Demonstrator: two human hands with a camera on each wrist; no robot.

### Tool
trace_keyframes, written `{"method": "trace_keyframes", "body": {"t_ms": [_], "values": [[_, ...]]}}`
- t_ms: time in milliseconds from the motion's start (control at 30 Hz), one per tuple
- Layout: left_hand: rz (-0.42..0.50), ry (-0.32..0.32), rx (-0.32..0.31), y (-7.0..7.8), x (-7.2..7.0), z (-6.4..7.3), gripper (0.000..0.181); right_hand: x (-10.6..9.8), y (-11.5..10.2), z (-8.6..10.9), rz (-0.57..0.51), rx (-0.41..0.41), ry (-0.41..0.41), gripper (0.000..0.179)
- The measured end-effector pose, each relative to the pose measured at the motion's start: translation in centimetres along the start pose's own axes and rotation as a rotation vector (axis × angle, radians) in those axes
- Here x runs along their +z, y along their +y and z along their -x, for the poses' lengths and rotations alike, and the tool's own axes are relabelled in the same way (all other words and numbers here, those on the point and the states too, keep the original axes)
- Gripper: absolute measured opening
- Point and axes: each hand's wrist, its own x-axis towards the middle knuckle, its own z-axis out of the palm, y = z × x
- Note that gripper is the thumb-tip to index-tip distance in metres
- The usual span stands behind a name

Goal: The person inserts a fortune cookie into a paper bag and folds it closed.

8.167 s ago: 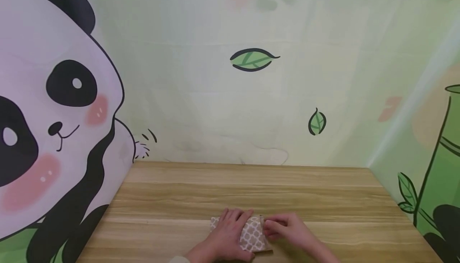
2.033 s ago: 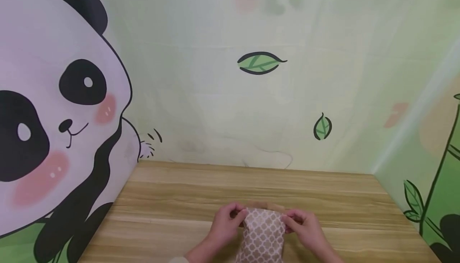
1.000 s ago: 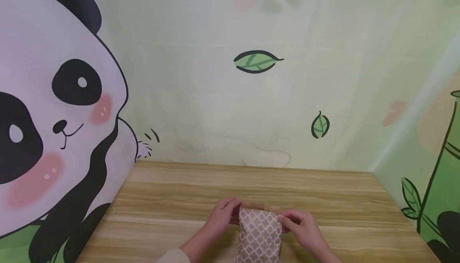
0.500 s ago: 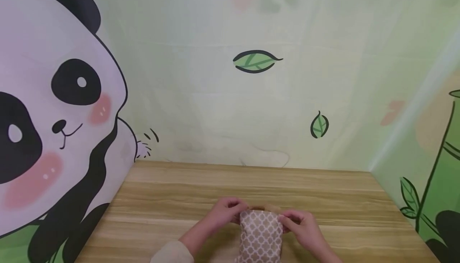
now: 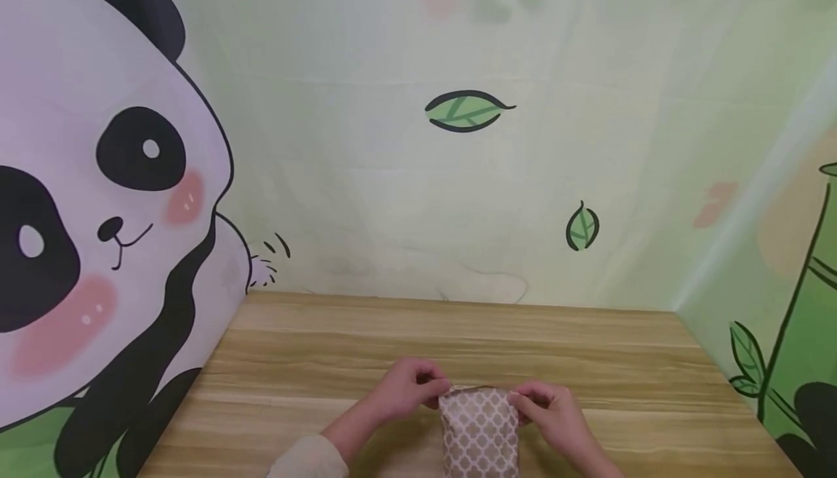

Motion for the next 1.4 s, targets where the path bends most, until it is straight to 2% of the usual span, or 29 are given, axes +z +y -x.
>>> {"method": "trace_keyframes", "body": {"t_ms": [400, 500, 633, 800, 900, 1067, 1167, 1300, 1400], "values": [[-0.137, -0.023, 0.027, 0.7, 0.0, 0.1, 0.006, 0.0, -0.6, 0.4, -0.009, -0.005, 0.006, 0.015], [-0.176, -0.046, 0.052, 0.9, -0.1, 0.1, 0.006, -0.1, 0.4, 0.0, -0.017, -0.003, 0.006, 0.016], [-0.238, -0.071, 0.098, 1.0, -0.2, -0.1, 0.007, -0.1, 0.4, 0.0, -0.019, 0.001, 0.009, 0.017], [-0.28, -0.075, 0.143, 1.2, -0.2, -0.1, 0.005, -0.1, 0.4, 0.1, -0.02, -0.002, 0.007, 0.017], [-0.298, -0.072, 0.164, 1.4, -0.1, 0.0, 0.005, -0.5, 0.5, 0.1, -0.01, -0.015, -0.03, 0.02], [-0.314, -0.063, 0.159, 1.7, 0.3, 0.0, 0.007, -1.9, 0.4, 0.2, 0.057, -0.065, -0.122, 0.027], [-0.322, -0.054, 0.156, 1.8, 0.4, 0.0, 0.007, -2.6, -0.4, -0.1, 0.1, -0.111, -0.12, 0.028], [-0.32, -0.048, 0.18, 1.8, 0.5, 0.0, 0.005, -2.4, -2.0, -1.3, 0.266, -0.17, -0.131, 0.023], [-0.329, -0.039, 0.201, 1.7, 0.6, -0.1, 0.005, -1.5, -3.2, -2.4, 0.404, -0.228, -0.213, 0.021]]}}
